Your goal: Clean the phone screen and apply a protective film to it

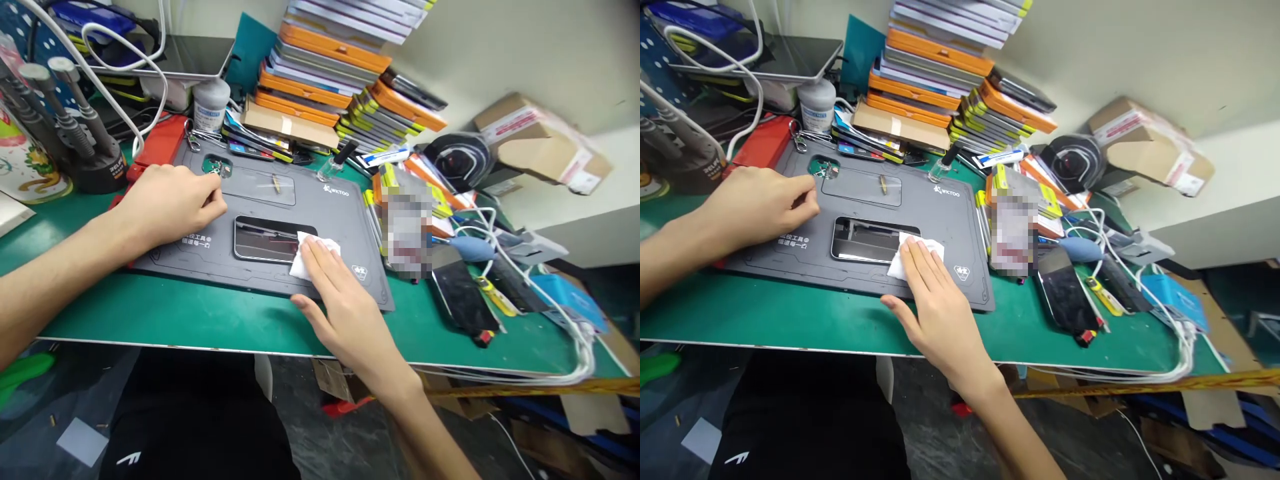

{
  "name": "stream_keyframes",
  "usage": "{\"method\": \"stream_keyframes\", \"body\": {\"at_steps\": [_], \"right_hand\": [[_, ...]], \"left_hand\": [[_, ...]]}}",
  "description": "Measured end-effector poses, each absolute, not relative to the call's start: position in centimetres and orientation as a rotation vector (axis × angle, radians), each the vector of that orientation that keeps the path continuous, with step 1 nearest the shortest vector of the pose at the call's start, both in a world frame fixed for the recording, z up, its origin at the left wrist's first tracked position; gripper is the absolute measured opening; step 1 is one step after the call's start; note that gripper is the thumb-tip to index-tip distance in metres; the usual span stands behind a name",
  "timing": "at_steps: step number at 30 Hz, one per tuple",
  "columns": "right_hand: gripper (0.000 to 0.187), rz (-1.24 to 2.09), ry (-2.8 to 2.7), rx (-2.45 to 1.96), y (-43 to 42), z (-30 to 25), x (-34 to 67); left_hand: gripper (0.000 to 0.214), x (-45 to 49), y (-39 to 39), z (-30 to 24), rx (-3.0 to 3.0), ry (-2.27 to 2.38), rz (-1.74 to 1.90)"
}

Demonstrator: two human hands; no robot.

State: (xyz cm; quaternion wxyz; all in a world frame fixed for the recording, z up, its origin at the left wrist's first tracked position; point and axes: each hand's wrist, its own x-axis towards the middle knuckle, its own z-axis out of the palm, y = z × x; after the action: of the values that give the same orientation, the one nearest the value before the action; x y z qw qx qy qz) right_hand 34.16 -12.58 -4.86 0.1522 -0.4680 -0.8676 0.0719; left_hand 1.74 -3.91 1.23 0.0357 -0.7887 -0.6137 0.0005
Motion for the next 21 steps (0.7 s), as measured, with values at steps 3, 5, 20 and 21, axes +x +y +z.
{"method": "stream_keyframes", "body": {"at_steps": [3, 5, 20, 21], "right_hand": [[0.078, 0.277, -2.469, -1.379, -12.1, -4.8, 34.9], [0.08, 0.336, -2.465, -1.404, -10.4, -4.5, 34.6], [0.082, 0.329, -2.472, -1.362, -10.3, -4.9, 34.9], [0.083, 0.371, -2.47, -1.38, -9.3, -4.6, 34.5]], "left_hand": [[0.046, 1.7, -4.0, 1.3, -2.425, -1.882, -0.023], [0.045, 1.6, -4.0, 1.5, -2.417, -1.884, -0.012], [0.044, 1.6, -4.2, 1.7, -2.4, -1.845, 0.083], [0.045, 1.6, -4.3, 1.8, -2.398, -1.85, 0.096]]}}
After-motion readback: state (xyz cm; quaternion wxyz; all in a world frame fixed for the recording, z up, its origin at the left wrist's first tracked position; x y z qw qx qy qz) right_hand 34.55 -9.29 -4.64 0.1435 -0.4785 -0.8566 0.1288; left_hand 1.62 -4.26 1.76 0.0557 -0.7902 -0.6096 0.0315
